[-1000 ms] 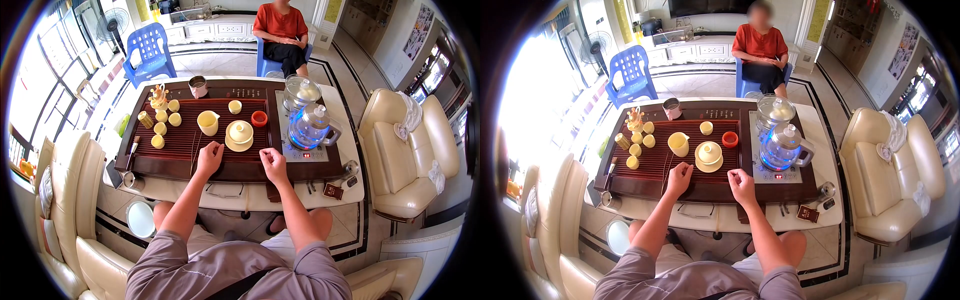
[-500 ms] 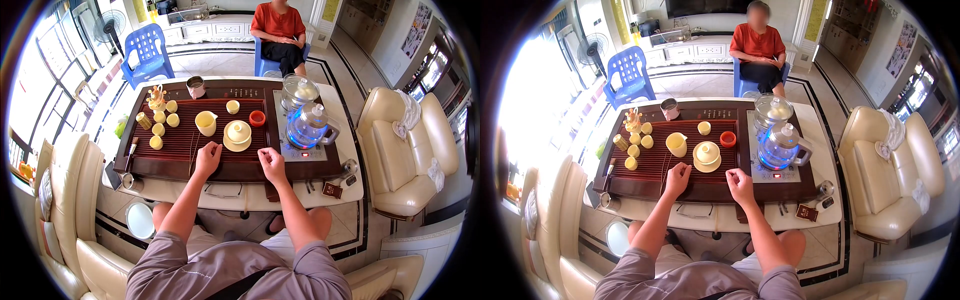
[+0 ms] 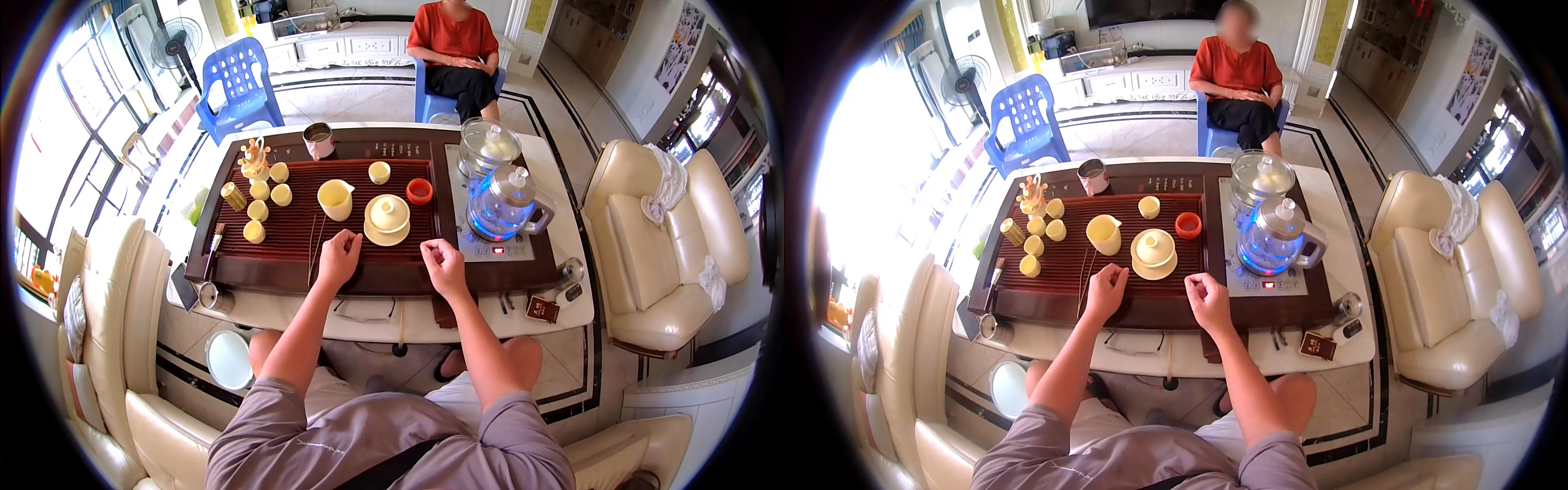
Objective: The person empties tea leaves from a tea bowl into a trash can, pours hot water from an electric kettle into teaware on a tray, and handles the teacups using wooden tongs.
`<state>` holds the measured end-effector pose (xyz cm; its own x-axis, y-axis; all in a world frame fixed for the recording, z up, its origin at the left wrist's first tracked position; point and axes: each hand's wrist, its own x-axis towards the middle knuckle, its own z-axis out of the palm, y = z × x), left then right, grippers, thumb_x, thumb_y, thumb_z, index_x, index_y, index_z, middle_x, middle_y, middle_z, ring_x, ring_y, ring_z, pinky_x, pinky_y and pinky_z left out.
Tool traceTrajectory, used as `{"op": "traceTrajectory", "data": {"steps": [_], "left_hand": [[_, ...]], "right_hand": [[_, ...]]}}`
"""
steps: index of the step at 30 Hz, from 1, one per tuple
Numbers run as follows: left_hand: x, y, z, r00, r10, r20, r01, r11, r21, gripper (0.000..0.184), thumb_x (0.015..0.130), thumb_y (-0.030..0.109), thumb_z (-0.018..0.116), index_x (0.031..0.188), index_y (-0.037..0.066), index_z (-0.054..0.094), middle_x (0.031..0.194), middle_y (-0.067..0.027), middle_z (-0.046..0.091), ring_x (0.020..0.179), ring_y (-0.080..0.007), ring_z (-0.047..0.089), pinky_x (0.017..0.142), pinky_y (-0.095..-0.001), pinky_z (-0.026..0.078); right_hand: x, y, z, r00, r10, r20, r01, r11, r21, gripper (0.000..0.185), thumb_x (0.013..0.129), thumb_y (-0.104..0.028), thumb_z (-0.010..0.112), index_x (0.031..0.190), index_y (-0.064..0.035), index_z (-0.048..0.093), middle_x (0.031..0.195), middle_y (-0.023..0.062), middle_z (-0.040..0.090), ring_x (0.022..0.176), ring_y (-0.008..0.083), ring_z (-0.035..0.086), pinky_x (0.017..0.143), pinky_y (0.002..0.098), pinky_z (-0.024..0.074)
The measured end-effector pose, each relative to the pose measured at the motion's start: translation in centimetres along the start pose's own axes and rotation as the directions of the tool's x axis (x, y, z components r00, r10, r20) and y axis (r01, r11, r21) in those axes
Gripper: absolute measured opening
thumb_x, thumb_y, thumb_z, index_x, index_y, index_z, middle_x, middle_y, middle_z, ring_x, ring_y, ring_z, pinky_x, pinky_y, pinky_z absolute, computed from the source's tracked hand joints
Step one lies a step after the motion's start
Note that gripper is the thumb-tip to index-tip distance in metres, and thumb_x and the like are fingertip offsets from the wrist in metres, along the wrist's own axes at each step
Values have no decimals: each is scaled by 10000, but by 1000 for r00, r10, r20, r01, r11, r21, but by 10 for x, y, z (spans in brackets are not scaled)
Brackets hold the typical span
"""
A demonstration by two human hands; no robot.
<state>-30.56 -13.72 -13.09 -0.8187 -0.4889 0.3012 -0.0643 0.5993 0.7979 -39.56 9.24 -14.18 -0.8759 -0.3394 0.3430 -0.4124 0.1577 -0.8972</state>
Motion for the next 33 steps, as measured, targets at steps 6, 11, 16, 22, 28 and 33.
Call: {"op": "traceTrajectory", "data": {"steps": [6,11,16,22,28,33], "left_hand": [[1,0,0,1000,8,-10,-8,1000,9,250,938,190,654,801,-16,627,578,-88,563,502,-136,486,503,-308,393],[-1,0,1,1000,11,-4,-12,1000,-14,245,939,186,654,803,-16,627,581,-85,562,508,-127,482,504,-304,391],[0,-2,0,1000,13,9,-13,1000,-20,238,944,178,650,808,-15,618,581,-77,557,508,-120,469,501,-299,379],[-1,-1,1,1000,-4,-1,4,999,-36,240,944,173,651,804,-18,613,581,-74,559,510,-113,463,499,-293,374],[0,-2,1,1000,14,4,-14,1000,-19,238,944,173,648,811,-22,617,583,-79,565,510,-116,478,503,-296,384],[0,0,0,1000,22,-3,-22,1000,-23,245,940,181,650,799,-16,617,582,-95,574,494,-165,500,501,-321,400]], "right_hand": [[1,1,0,1000,-4,1,4,1000,-1,137,919,-162,674,899,-27,672,576,43,577,498,99,523,490,274,406],[-1,-1,0,1000,-2,2,2,1000,1,134,920,-162,671,898,-29,673,576,45,575,496,102,519,490,274,404],[0,-3,-1,1000,-18,-2,18,999,-29,131,921,-156,670,899,-26,674,576,41,573,498,95,514,491,271,402],[0,1,0,1000,-4,1,4,1000,3,128,922,-150,669,901,-24,674,576,28,573,501,82,507,489,266,396],[0,-2,-1,1000,-9,3,9,1000,-3,124,920,-146,671,900,-23,673,574,35,566,495,89,506,486,265,393],[0,-1,0,1000,-20,-3,20,1000,-3,129,920,-148,673,893,-22,671,571,38,563,492,94,506,483,269,393]]}}
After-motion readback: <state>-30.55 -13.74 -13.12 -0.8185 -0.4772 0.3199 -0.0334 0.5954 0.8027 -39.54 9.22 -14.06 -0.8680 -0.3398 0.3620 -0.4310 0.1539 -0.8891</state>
